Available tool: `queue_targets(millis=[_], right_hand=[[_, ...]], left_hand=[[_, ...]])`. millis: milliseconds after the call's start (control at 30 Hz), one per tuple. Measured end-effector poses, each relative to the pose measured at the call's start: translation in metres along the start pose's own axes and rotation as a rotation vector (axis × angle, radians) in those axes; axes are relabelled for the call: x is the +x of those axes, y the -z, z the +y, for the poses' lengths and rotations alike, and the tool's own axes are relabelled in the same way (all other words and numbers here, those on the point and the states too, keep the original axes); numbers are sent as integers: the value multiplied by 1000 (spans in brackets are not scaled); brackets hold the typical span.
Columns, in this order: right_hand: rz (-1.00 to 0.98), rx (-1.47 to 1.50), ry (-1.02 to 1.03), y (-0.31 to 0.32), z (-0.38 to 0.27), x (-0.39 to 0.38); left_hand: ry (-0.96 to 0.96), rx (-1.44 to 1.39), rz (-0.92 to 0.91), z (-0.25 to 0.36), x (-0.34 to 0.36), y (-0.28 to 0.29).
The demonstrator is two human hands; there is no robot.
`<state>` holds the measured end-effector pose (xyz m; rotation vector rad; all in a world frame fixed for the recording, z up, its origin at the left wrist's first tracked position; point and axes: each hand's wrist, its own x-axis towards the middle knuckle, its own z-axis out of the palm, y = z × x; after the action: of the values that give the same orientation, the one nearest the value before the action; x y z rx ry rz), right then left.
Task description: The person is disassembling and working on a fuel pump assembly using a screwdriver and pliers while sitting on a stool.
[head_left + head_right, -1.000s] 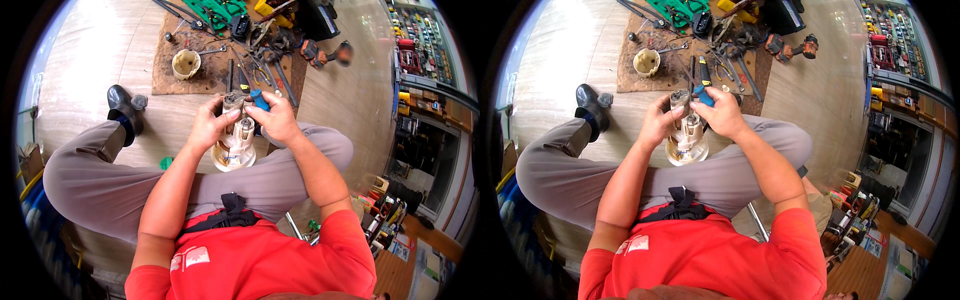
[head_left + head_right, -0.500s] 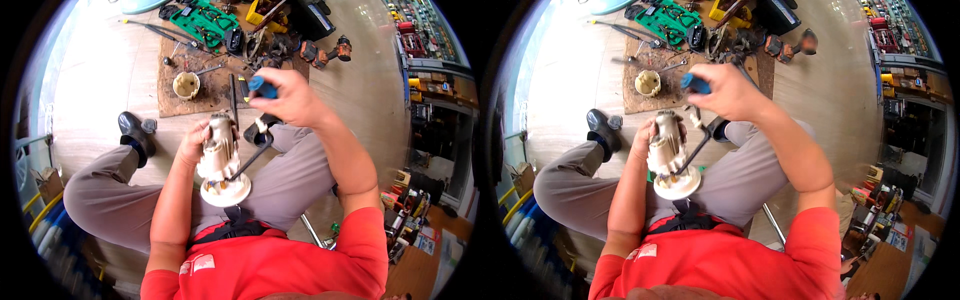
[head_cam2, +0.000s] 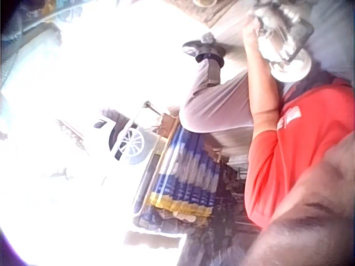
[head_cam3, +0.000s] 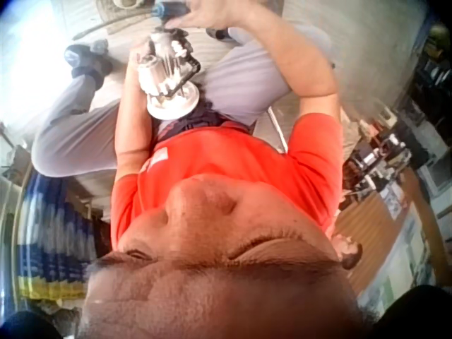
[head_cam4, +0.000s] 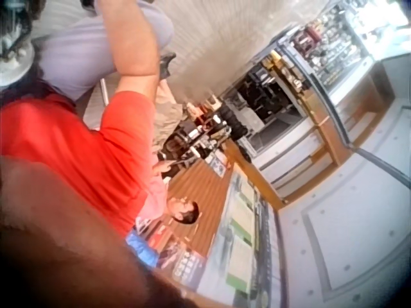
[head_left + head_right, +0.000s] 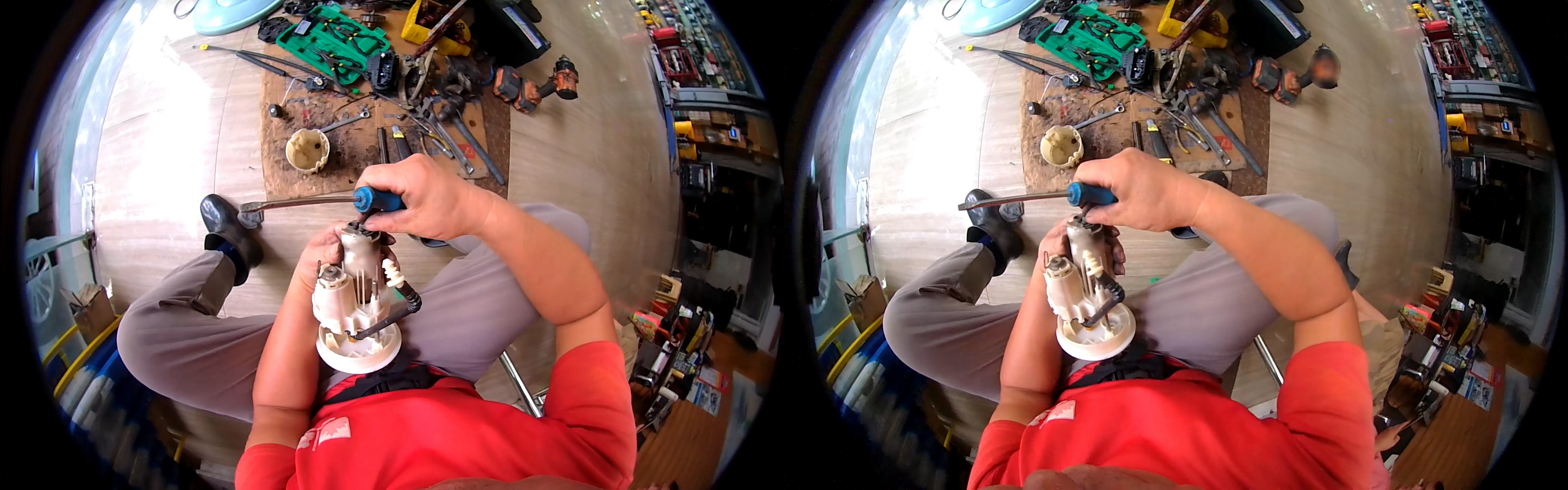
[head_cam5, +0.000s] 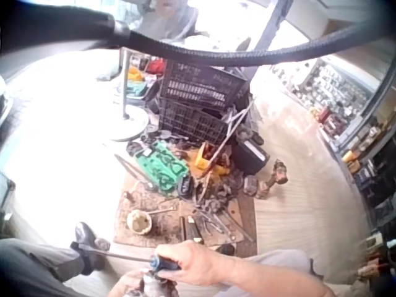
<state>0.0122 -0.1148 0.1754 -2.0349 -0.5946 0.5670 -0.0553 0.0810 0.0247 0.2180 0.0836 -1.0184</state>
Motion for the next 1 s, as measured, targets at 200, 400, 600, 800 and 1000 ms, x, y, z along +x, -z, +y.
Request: queue_targets(millis=[200,400,600,800,1000], right_hand=[[-11,-20,-30,-2,1,1],[-21,71,-91,-7,7,2],[176,226,-487,-16,8,-3],[559,408,-596,-20,43,-14],[659,312,-536,-6,34,-13]], left_hand=[[75,37,-98,7,1,-9],[54,10,-143,8,0,-11],[-96,3,5,7,6,-3],[-448,-5,500,-2,41,48],[-414,414,952,7,85,131]])
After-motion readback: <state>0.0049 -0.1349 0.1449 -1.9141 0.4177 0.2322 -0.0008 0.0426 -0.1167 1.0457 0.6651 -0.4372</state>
